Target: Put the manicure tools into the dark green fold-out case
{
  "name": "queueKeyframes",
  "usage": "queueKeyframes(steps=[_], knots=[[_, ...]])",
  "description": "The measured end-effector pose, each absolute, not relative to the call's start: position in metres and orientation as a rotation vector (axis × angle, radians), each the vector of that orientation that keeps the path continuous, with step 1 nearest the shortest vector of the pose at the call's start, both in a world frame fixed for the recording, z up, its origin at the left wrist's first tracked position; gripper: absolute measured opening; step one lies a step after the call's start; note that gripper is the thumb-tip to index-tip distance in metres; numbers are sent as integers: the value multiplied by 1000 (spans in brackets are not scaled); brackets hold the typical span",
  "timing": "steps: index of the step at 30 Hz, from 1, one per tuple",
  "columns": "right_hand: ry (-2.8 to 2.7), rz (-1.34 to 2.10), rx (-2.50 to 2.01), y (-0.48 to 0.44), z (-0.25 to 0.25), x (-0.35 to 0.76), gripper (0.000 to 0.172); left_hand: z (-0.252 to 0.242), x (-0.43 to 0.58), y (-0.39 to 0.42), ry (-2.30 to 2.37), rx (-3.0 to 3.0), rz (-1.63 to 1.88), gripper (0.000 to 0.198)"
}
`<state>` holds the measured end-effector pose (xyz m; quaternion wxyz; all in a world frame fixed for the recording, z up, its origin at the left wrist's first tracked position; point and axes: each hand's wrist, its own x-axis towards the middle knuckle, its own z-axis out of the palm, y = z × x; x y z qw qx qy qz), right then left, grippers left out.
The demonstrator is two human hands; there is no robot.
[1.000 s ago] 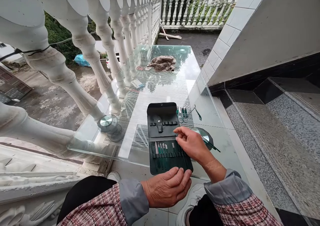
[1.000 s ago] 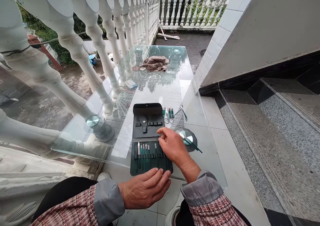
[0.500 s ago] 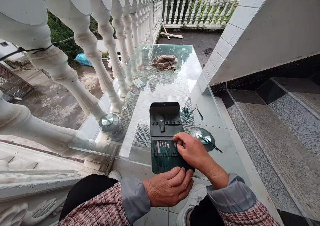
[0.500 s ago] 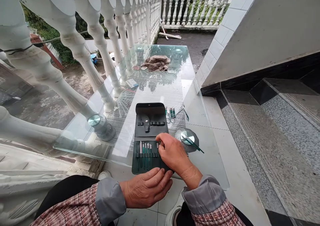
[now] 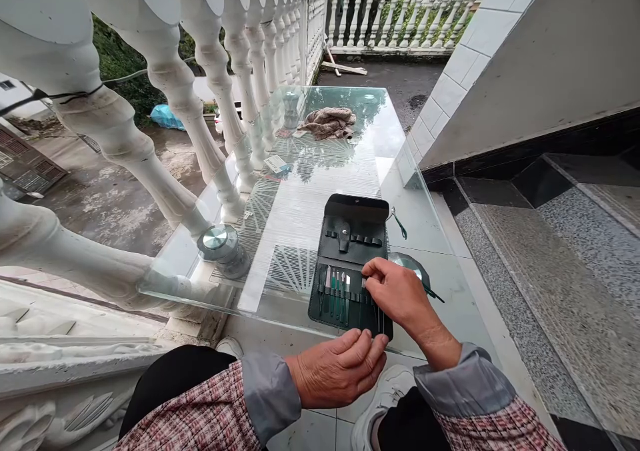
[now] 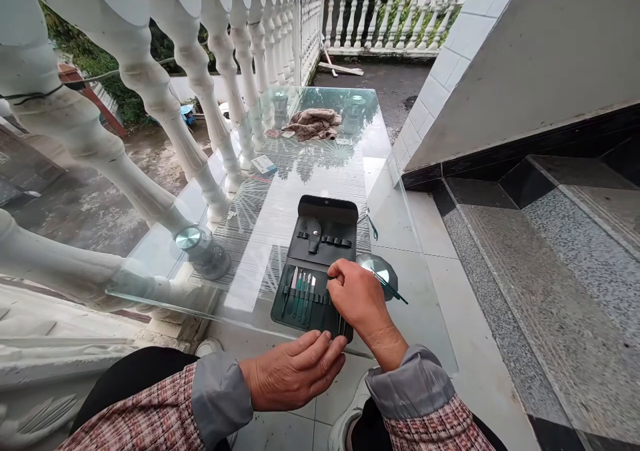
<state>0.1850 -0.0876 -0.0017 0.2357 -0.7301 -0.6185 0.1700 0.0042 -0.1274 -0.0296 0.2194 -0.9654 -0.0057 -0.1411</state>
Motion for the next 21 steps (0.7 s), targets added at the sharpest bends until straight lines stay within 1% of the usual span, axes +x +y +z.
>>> queueKeyframes(steps=[5,13,16,21], knots=[[-1665,362,-2038,-84,-5,187,20,-30,5,-128,-29,-2668,-385,38],[-1810,242,-2044,-89,-6,188,20,-27,4,-127,-5,-2669,-372,39],[-1792,287,-1957,-89,-7,195,22,-25,4,-127,-6,-2661,-347,39],[-1628,454,-1814,-84,-8,206,22,-26,3,-128,-24,-2647,-371,37]])
